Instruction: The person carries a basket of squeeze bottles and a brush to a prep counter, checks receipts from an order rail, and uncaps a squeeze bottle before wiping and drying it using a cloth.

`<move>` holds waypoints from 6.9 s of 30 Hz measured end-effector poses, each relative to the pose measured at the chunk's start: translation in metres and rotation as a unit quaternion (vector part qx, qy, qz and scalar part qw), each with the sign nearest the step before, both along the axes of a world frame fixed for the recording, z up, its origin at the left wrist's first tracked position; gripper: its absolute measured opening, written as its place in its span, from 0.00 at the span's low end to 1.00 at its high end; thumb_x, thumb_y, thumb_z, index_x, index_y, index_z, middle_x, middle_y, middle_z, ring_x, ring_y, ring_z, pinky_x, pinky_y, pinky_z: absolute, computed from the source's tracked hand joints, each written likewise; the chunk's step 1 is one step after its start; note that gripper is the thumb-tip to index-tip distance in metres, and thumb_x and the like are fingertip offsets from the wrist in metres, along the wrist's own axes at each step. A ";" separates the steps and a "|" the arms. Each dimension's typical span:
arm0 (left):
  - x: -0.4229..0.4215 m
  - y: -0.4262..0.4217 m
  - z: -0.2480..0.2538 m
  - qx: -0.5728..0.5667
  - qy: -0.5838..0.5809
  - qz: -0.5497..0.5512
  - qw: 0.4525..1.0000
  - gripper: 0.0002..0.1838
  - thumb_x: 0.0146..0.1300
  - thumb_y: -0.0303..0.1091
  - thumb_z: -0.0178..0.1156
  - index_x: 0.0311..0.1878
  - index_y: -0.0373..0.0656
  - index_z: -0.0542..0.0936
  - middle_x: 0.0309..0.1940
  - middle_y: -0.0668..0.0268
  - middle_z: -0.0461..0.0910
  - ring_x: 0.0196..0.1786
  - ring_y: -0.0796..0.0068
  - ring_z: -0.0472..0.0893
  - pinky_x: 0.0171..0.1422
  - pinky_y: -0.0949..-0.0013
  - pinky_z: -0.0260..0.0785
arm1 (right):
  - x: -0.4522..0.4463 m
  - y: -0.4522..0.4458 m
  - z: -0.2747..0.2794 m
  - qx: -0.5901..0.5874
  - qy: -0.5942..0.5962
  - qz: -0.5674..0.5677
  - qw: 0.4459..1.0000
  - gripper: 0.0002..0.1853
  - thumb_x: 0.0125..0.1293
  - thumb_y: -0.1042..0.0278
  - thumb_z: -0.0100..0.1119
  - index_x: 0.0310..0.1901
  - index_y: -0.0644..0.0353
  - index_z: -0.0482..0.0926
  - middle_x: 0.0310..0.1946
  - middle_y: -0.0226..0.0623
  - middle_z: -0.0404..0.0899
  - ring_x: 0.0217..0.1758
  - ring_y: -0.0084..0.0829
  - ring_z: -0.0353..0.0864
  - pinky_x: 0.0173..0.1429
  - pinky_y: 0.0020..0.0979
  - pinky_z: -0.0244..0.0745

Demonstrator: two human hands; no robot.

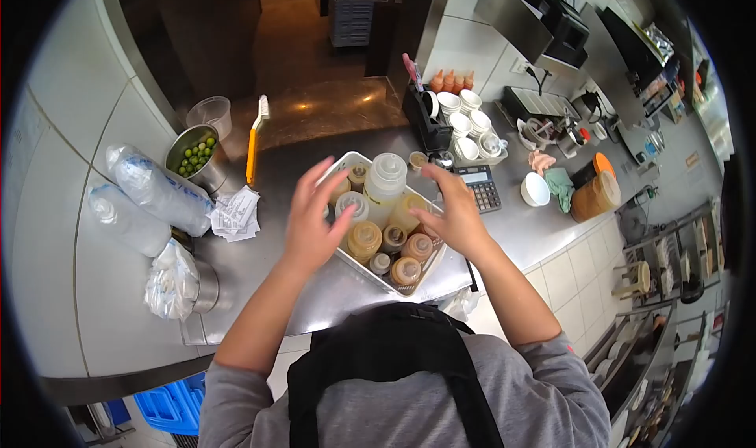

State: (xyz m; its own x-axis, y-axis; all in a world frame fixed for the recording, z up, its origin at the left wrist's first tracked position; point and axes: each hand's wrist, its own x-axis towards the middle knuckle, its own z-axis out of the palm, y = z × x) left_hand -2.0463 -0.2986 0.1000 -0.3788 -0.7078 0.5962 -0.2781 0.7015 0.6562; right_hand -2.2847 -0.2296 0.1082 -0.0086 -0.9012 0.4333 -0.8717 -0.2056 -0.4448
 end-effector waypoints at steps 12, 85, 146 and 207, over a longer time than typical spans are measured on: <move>-0.035 -0.023 0.032 -0.014 0.048 -0.042 0.998 0.34 0.43 0.34 0.74 0.56 0.42 0.74 0.49 0.60 0.75 0.50 0.62 0.77 0.55 0.65 0.70 | 0.039 -0.041 0.023 0.020 -0.105 0.072 0.992 0.39 0.44 0.62 0.71 0.60 0.58 0.66 0.52 0.45 0.76 0.55 0.44 0.75 0.59 0.45 0.65; -0.059 0.241 -0.065 0.301 0.028 0.108 0.947 0.27 0.57 0.25 0.63 0.61 0.41 0.68 0.49 0.62 0.70 0.50 0.72 0.74 0.53 0.71 0.68 | -0.458 0.138 -0.010 0.126 0.125 -0.362 0.915 0.36 0.55 0.59 0.64 0.67 0.48 0.64 0.57 0.58 0.70 0.58 0.53 0.73 0.61 0.42 0.69; -0.072 0.141 -0.148 0.090 -0.155 -0.037 0.983 0.34 0.50 0.30 0.69 0.62 0.42 0.68 0.59 0.53 0.66 0.62 0.52 0.68 0.66 0.58 0.62 | -0.153 0.186 -0.007 -0.137 0.049 -0.241 0.960 0.41 0.47 0.70 0.75 0.61 0.58 0.61 0.55 0.43 0.69 0.57 0.40 0.73 0.57 0.38 0.72; -0.005 0.113 -0.110 0.547 -0.220 -0.314 0.744 0.22 0.65 0.20 0.48 0.63 0.44 0.71 0.56 0.59 0.76 0.60 0.70 0.74 0.64 0.69 0.64 | -0.128 0.181 -0.138 -0.104 -0.338 -0.259 0.899 0.47 0.47 0.72 0.72 0.67 0.65 0.54 0.64 0.45 0.60 0.66 0.38 0.63 0.71 0.37 0.53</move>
